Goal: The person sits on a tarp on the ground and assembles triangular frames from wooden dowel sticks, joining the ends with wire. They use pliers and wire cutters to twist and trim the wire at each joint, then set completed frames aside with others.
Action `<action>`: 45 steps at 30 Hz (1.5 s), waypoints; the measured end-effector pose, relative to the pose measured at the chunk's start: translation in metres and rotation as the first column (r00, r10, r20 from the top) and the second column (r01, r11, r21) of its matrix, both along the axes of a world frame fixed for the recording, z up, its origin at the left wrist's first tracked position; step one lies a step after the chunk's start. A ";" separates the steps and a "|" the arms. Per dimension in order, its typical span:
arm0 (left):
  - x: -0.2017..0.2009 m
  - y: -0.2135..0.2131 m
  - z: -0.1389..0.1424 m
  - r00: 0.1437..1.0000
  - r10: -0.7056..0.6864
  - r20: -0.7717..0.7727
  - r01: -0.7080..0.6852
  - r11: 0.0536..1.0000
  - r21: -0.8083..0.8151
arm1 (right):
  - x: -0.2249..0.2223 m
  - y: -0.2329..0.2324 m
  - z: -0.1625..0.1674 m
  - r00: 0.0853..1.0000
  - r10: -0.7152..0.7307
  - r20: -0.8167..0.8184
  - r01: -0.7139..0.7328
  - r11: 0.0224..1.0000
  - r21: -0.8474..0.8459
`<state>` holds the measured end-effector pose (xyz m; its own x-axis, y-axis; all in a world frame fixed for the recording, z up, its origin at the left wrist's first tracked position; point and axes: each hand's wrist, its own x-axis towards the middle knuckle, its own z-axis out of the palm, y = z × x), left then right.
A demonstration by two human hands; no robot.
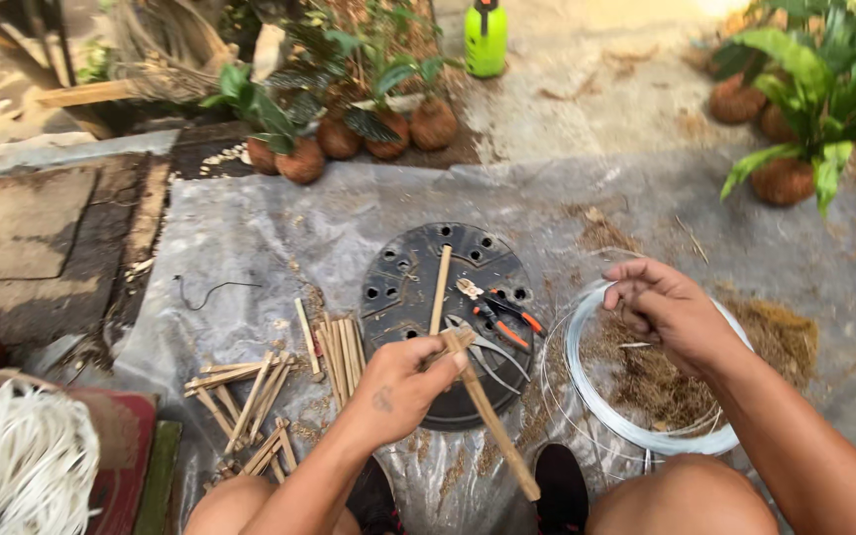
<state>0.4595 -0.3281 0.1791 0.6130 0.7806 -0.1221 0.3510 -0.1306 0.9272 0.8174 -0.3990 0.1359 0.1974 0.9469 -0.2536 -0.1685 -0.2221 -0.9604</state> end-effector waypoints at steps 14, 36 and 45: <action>-0.032 -0.044 0.045 0.964 -0.091 0.251 0.092 0.996 0.007 | -0.157 -0.054 0.082 0.941 0.200 -0.271 -0.152 0.970 0.190; -0.019 -0.018 0.007 0.988 -0.142 0.065 0.151 0.974 -0.166 | -0.155 -0.019 0.007 0.897 0.221 -0.383 -0.245 0.969 -0.014; -0.020 -0.019 0.003 0.991 -0.124 0.048 0.131 0.968 -0.212 | -0.167 -0.024 -0.003 0.929 0.116 -0.351 -0.153 0.985 -0.080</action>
<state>0.4397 -0.3466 0.1821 0.7123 0.6538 -0.2553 0.3119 0.0310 0.9496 0.6508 -0.4226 0.1325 -0.0467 0.9230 -0.3821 -0.4457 -0.3616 -0.8189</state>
